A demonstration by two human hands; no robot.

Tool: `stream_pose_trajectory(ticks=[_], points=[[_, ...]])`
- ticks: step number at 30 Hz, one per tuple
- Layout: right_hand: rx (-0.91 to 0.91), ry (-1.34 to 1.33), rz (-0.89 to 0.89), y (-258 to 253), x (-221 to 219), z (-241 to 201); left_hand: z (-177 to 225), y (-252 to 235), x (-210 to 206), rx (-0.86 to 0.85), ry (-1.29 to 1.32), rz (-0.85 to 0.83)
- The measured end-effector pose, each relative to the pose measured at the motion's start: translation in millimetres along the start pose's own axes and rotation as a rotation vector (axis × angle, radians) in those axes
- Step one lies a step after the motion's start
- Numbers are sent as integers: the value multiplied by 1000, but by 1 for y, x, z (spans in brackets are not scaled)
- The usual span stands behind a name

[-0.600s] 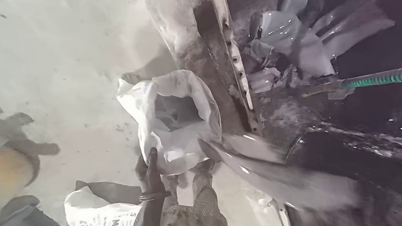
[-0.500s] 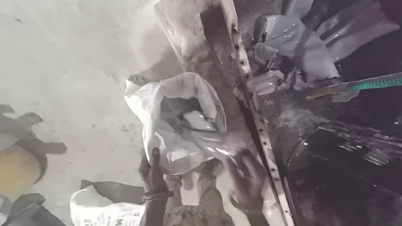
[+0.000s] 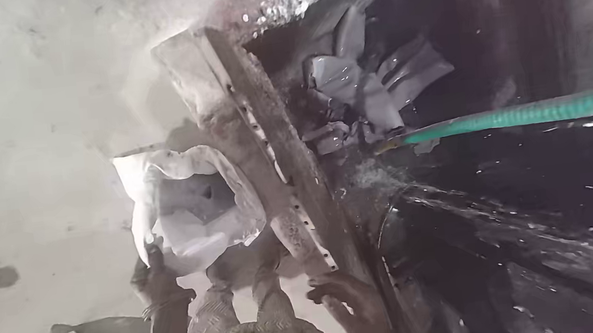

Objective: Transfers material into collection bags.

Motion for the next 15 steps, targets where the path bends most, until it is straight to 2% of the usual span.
stream_pose_trajectory(ticks=[3,7,8,11,13,15], points=[[-8,125,150,1,63,-3,-3,18,-20,53,22,0],[-215,413,381,-17,128,21,-15,44,-35,137,61,51],[-282,479,389,-26,138,34,-16,48,-38,148,71,60],[-382,707,267,-60,149,80,-16,58,-44,150,59,76],[-355,775,264,-87,144,107,-16,57,-44,125,52,85],[-525,763,206,-118,135,124,-21,54,-44,116,72,109]])
Point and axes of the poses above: each hand's wrist, its own y-axis away from the middle knuckle, its own x-axis out of the back of the hand, z = x × y, the point moved 9 cm from there along -y, towards the middle knuckle, and after that the axes turned 6 degrees about z, right-handed, at the moved point
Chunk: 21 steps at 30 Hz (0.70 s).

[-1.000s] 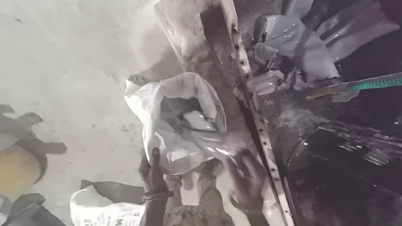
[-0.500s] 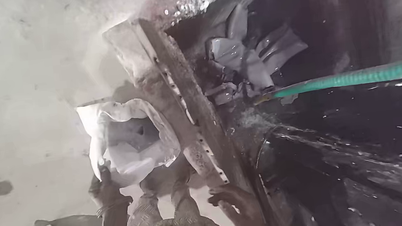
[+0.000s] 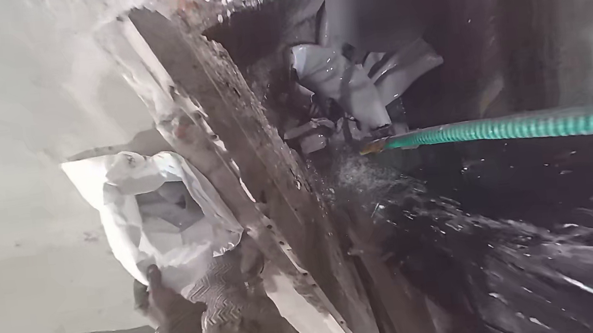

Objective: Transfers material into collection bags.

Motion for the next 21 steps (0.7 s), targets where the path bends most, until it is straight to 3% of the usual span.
stream_pose_trajectory(ticks=[2,5,6,10,13,16,18,21], points=[[-113,45,-96,-35,-21,-5,-3,-4,-4,1,29,9],[-9,22,-15,-95,-60,5,3,-11,-17,10,46,32],[-55,74,-60,-110,-68,1,6,-15,-23,3,55,32],[-41,530,-153,-172,-76,-31,14,-25,-39,-1,68,18],[123,779,1,-230,-60,-60,24,-21,-49,34,62,17],[121,944,89,-283,-29,-73,22,-25,-51,56,75,26],[25,977,118,-304,-6,-68,21,-27,-53,67,92,22],[-154,826,313,-332,27,-39,22,-25,-58,96,75,36]])
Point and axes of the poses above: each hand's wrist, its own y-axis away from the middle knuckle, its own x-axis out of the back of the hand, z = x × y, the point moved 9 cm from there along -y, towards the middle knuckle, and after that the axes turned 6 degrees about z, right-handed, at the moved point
